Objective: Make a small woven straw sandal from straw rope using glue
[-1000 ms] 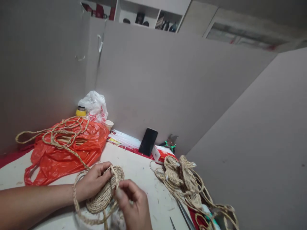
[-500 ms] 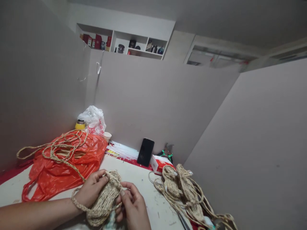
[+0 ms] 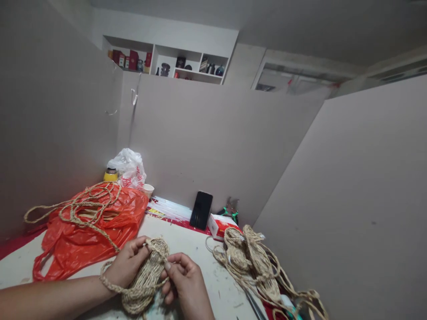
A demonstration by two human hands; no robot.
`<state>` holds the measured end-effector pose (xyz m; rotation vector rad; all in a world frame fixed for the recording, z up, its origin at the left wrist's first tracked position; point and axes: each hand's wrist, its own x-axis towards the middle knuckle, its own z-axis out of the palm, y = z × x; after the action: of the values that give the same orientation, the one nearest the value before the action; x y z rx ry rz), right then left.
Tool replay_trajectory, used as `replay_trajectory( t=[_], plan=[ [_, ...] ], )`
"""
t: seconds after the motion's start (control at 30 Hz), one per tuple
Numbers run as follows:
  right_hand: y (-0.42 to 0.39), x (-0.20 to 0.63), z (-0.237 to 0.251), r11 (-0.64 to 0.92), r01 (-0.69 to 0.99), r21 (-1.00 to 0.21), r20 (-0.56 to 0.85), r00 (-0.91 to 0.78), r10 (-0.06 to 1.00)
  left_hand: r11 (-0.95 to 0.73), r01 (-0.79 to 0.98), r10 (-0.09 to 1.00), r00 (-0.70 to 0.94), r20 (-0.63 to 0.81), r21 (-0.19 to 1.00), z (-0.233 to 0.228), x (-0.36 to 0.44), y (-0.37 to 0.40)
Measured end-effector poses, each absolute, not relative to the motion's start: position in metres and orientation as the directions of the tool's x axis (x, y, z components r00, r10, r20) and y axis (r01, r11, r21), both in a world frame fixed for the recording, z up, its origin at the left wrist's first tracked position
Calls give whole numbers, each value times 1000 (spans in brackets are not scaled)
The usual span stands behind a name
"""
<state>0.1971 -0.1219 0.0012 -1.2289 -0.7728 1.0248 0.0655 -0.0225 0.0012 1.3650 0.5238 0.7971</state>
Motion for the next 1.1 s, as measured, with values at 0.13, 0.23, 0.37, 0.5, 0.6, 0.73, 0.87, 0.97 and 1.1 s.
replay_trajectory(
  t=[0.13,0.23,0.37,0.5,0.6,0.73,0.87,0.97,1.1],
  plan=[
    [-124,199,7,-4,-199,-980,-77,362,929,24,-197,736,667,116,980,2,65,-24],
    [-124,202,10,-47,-206,-978,-115,335,935,-53,-181,744,649,160,982,1,64,-24],
    [-123,207,10,-68,-240,-968,-144,315,938,-71,-179,737,653,172,981,1,64,-23],
    [-121,213,8,-72,-278,-958,-156,295,943,-15,-207,731,665,152,978,2,65,-25],
    [-120,216,6,-73,-302,-951,-148,235,961,55,-232,738,664,117,971,4,66,-26],
    [-119,221,2,-38,-322,-946,-94,162,982,161,-265,724,687,69,951,4,68,-24],
    [-119,222,0,-15,-346,-938,-66,138,988,170,-280,718,692,76,945,3,69,-21],
    [-119,220,0,12,-371,-928,-36,122,992,123,-285,720,684,112,951,6,68,-23],
    [-120,217,-2,30,-400,-916,-7,91,996,93,-297,731,669,137,950,9,65,-29]
  ],
)
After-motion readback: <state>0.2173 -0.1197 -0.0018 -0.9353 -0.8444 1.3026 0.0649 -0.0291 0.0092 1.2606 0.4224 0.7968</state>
